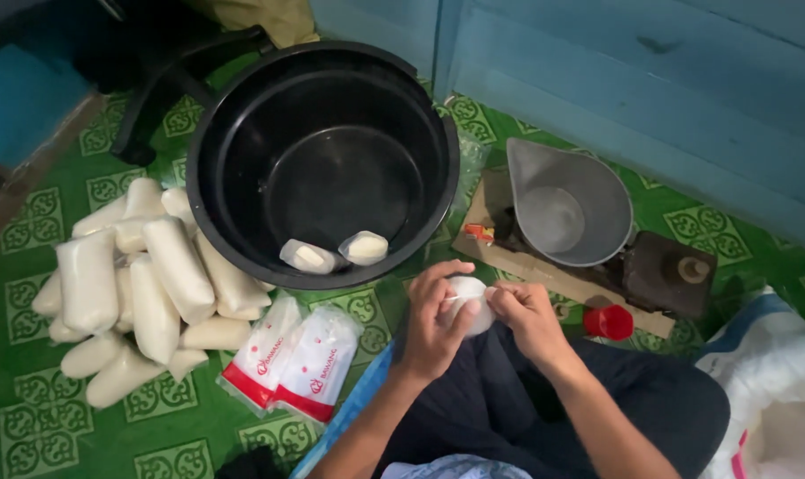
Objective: Tying small plastic bags filled with white liquid and placing them into a large basin
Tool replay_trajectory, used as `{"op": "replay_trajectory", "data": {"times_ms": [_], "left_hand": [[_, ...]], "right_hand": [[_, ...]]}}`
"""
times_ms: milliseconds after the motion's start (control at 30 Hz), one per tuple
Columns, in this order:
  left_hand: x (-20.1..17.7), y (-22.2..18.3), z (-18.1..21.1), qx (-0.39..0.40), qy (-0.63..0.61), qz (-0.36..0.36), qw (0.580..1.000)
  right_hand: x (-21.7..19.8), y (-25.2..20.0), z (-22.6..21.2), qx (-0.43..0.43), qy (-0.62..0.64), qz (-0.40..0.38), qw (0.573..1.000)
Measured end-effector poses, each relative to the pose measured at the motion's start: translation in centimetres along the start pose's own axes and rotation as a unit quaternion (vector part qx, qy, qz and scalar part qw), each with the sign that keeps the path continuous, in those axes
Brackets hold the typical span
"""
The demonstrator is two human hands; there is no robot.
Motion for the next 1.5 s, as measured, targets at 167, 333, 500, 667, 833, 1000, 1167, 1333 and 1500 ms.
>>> {"op": "replay_trajectory", "data": {"times_ms": [167,333,500,667,833,1000,1167,1333,1500], "left_hand": [[0.3,-0.6,-0.9,-0.007,-0.122,0.013,0.992],[0.9,-1.3,-2.3,-0.009,-0.145,0.035,0.989],[0.5,-1.4,-2.3,0.003,-0.145,0.039,0.989],[-0.6,-0.9,-0.3,0.024,-0.125,-0.003,0.992],[-1.1,-1.7,-0.9,0.023,-0.068,0.006,0.997],[-1.4,-1.3,0.1,-0.036,-0.09,0.0,0.995],[-1.1,-1.1,0.4,-0.061,-0.175,0.009,0.983],[-1.2,-1.2,-0.7,-0.077,-0.207,0.002,0.975],[-2.0,-0.6,-0.2,-0.076,-0.161,-0.054,0.983]], "right_hand": [[0.7,-0.5,1.6,0.012,0.027,0.044,0.999],[1.1,-0.6,2.3,-0.002,0.026,0.058,0.998],[1.5,-1.0,2.1,-0.003,0.039,0.071,0.997],[1.1,-2.0,-0.1,-0.041,-0.143,0.107,0.983],[1.0,-2.7,-2.9,-0.179,-0.244,0.154,0.941],[1.4,-2.5,-1.6,-0.186,-0.134,0.103,0.968],[1.4,-2.4,1.3,-0.174,-0.008,0.071,0.982],[1.6,-2.3,2.0,-0.17,0.045,0.042,0.984],[1.3,-2.6,0.9,-0.148,0.078,0.017,0.986]]}}
Point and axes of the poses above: each hand's wrist, its own y-axis towards the middle knuckle, its own x-axis out of the palm, z = x × y, the point moved 4 cm from there along y, towards the middle knuckle, and after that the axes turned 6 degrees about -y, right-handed, at the moved point
